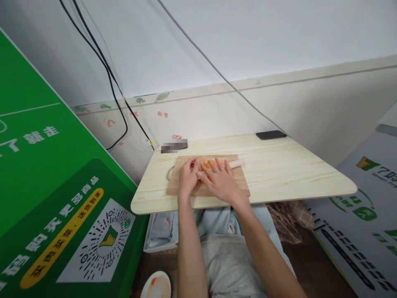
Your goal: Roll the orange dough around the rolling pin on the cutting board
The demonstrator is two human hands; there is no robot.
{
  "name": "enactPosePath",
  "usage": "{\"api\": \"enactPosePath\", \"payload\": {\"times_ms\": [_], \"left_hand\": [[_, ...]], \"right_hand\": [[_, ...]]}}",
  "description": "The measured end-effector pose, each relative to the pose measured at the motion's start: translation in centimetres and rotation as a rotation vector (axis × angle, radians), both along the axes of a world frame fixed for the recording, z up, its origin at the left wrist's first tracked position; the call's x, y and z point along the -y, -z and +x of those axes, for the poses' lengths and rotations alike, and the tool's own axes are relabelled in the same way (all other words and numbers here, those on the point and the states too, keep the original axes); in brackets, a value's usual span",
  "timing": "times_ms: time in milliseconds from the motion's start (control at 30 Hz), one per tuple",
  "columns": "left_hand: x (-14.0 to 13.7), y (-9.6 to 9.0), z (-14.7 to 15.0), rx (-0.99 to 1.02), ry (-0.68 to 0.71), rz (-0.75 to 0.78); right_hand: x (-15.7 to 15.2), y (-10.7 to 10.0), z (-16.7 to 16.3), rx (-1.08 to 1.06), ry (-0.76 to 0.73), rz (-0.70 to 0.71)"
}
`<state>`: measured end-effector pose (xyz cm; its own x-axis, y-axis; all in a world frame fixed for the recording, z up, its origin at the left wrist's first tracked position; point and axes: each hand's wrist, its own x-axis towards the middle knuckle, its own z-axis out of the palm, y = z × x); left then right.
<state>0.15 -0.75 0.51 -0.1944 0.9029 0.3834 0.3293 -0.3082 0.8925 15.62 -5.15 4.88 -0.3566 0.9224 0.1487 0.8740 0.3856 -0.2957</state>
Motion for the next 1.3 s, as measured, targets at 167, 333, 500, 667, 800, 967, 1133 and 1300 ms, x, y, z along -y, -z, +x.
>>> {"api": "enactPosePath", "payload": {"times_ms": [167, 333, 500, 667, 800, 967, 1133, 1300], "left_hand": [[-0.1, 0.2, -0.1, -0.017, 0.0, -0.004], [-0.2, 0.3, -0.2, -0.013, 0.002, -0.002], [-0.1, 0.3, -0.1, -0.001, 0.0, -0.003], [-0.1, 0.3, 0.0, 0.007, -0.007, -0.008], [-0.2, 0.3, -0.1, 0.008, 0.003, -0.012], [-0.2, 0.4, -0.2, -0.006, 0.005, -0.009], [-0.1, 0.2, -0.1, 0.001, 0.006, -0.004], [0.0, 0.2, -0.1, 0.006, 0.012, 0.005]], "right_hand": [[-1.4, 0.5, -1.3, -0.021, 0.052, 0.052], [-0.6, 0.0, -1.2, -0.021, 0.049, 0.064], [1.5, -1.1, 0.1, 0.015, 0.005, 0.016], [1.0, -0.8, 0.1, 0.02, 0.004, 0.0], [-0.6, 0.3, -1.1, -0.01, 0.068, 0.053], [-0.8, 0.5, -1.4, -0.018, 0.074, 0.079], [0.9, -0.4, 0.0, 0.011, 0.016, 0.046], [1.1, -0.5, 0.4, 0.007, -0.004, 0.023]]}}
